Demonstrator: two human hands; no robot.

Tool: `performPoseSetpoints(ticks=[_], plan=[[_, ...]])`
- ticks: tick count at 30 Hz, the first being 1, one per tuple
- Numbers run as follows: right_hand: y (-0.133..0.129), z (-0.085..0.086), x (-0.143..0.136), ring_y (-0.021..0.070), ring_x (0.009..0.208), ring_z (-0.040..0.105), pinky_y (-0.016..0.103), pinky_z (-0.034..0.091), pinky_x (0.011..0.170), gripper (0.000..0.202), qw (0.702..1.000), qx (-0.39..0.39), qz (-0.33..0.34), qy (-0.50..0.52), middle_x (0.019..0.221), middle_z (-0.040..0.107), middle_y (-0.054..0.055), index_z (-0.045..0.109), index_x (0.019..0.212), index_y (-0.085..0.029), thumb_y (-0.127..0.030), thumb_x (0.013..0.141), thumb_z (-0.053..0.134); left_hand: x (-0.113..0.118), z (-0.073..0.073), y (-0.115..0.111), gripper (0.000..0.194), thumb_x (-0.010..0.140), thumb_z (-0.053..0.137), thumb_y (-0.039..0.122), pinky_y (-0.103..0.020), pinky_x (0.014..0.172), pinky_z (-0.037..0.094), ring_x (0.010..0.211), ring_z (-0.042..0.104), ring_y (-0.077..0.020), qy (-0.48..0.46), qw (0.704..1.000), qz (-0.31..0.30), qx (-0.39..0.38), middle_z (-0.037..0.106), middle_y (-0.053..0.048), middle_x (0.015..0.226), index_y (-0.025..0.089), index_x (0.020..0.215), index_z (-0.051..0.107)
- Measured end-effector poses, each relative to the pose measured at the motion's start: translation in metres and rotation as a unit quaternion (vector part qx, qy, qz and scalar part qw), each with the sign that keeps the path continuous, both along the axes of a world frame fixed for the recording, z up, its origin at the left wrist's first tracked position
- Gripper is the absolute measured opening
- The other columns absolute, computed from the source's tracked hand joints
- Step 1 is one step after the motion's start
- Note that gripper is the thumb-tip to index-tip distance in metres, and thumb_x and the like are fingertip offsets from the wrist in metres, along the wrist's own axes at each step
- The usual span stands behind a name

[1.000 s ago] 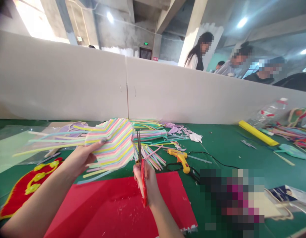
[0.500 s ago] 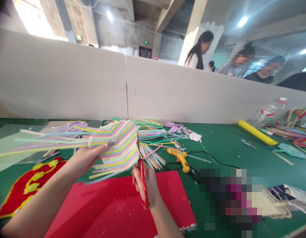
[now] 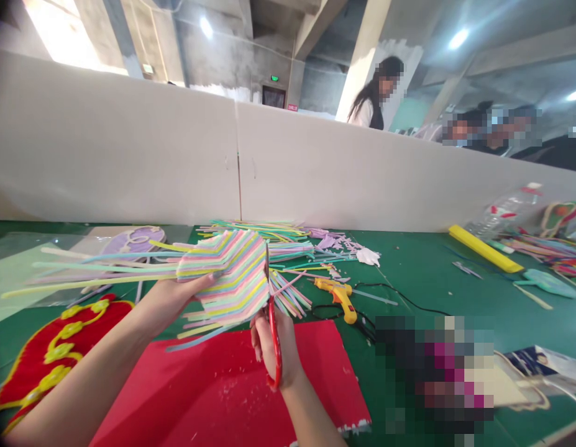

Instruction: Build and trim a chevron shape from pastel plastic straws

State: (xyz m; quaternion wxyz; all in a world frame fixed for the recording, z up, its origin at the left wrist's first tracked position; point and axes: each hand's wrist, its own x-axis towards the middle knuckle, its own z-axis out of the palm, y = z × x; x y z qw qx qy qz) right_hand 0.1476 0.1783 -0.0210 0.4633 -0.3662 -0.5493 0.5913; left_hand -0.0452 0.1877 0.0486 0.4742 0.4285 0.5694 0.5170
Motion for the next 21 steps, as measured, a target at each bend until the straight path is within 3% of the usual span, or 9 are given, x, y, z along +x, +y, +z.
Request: performPoseSetpoints(ticks=[3, 21], plan=[[0.000, 0.003, 0.000, 0.0049, 0.031, 0.034, 0.017, 0.027, 0.033, 0.032, 1.000, 0.006, -0.014, -0.012, 0.041, 0.040, -0.007, 0.045, 0.062, -0.019, -0.040, 0.087, 0.044, 0.006, -0.002, 0.000, 0.050, 0.064, 0.073, 0.049, -0.040, 0.090, 0.051, 0.107, 0.061, -0.0296, -0.032, 0.999, -0.042, 0.012, 0.068, -0.007, 0.112, 0.017, 0.102, 0.070], [-0.003, 0.007, -0.004, 0.0047, 0.029, 0.032, 0.017, 0.025, 0.029, 0.038, 0.997, -0.029, -0.064, -0.013, 0.040, 0.037, -0.009, 0.043, 0.060, -0.020, -0.051, 0.081, 0.049, 0.011, -0.001, -0.001, 0.044, 0.063, 0.073, 0.051, -0.038, 0.095, 0.048, 0.105, 0.062, -0.0280, -0.007, 1.000, -0.018, 0.003, 0.071, -0.005, 0.107, 0.019, 0.093, 0.072]])
